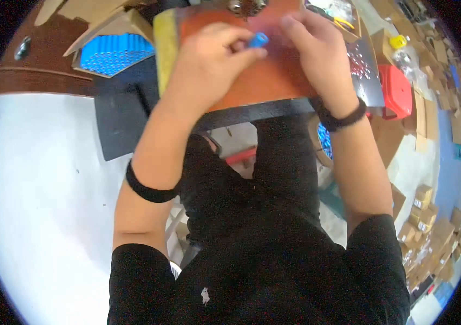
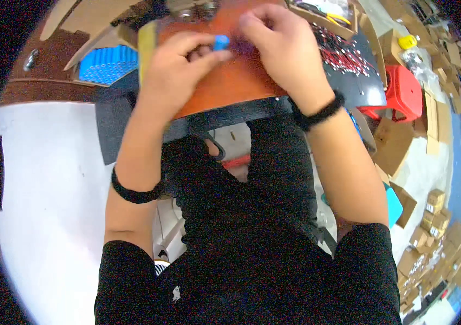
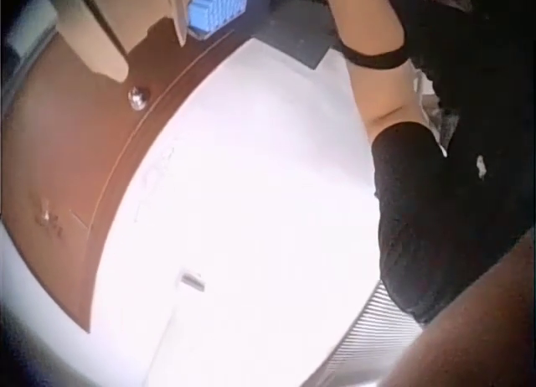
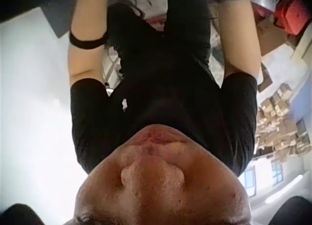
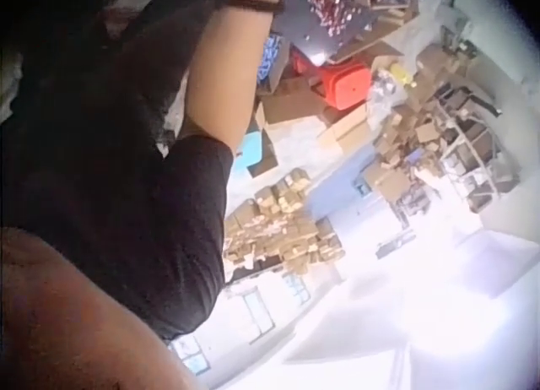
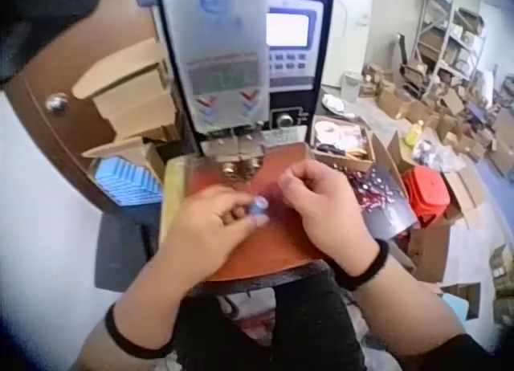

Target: The person picks up a battery and a wire, positions them under the welding machine, and welds the wire to the battery. After welding, the person places the battery into a box and repeats the process.

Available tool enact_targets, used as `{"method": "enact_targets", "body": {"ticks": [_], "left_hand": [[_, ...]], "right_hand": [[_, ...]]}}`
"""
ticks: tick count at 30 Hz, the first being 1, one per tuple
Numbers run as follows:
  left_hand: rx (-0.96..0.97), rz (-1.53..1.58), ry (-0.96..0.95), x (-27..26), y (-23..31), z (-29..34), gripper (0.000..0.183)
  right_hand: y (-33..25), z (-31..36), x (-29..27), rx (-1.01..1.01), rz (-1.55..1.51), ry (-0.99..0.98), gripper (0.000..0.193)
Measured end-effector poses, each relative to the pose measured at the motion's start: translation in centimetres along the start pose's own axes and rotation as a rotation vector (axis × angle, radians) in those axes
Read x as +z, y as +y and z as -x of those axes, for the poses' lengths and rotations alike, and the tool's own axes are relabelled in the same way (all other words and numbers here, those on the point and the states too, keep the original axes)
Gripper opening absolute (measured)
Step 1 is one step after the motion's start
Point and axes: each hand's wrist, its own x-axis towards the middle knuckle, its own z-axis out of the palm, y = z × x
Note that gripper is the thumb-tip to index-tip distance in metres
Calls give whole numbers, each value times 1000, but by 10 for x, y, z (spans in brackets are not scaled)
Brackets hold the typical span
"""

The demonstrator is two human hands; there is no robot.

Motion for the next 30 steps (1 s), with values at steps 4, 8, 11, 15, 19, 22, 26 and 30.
{"method": "enact_targets", "body": {"ticks": [4,8,11,15,19,22,26,30], "left_hand": [[-20,6,-45,-14,12,11,26],[16,-15,-94,-18,6,14,23],[-139,159,-57,-12,16,12,20],[-296,791,52,-5,14,6,20],[-382,607,86,-3,12,12,25],[-244,169,110,-3,11,5,28],[-408,89,74,-8,12,-4,30],[-385,64,154,-1,8,-4,29]], "right_hand": [[-14,21,-19,58,-186,139,24],[-13,33,-41,88,-251,99,18],[-6,34,-35,126,-330,88,15],[5,25,-15,91,-475,45,17],[-3,13,-11,13,-150,27,21],[2,-1,-2,59,-218,25,23],[-4,-13,1,174,-345,-20,16],[-4,-12,6,238,-403,-12,13]]}}
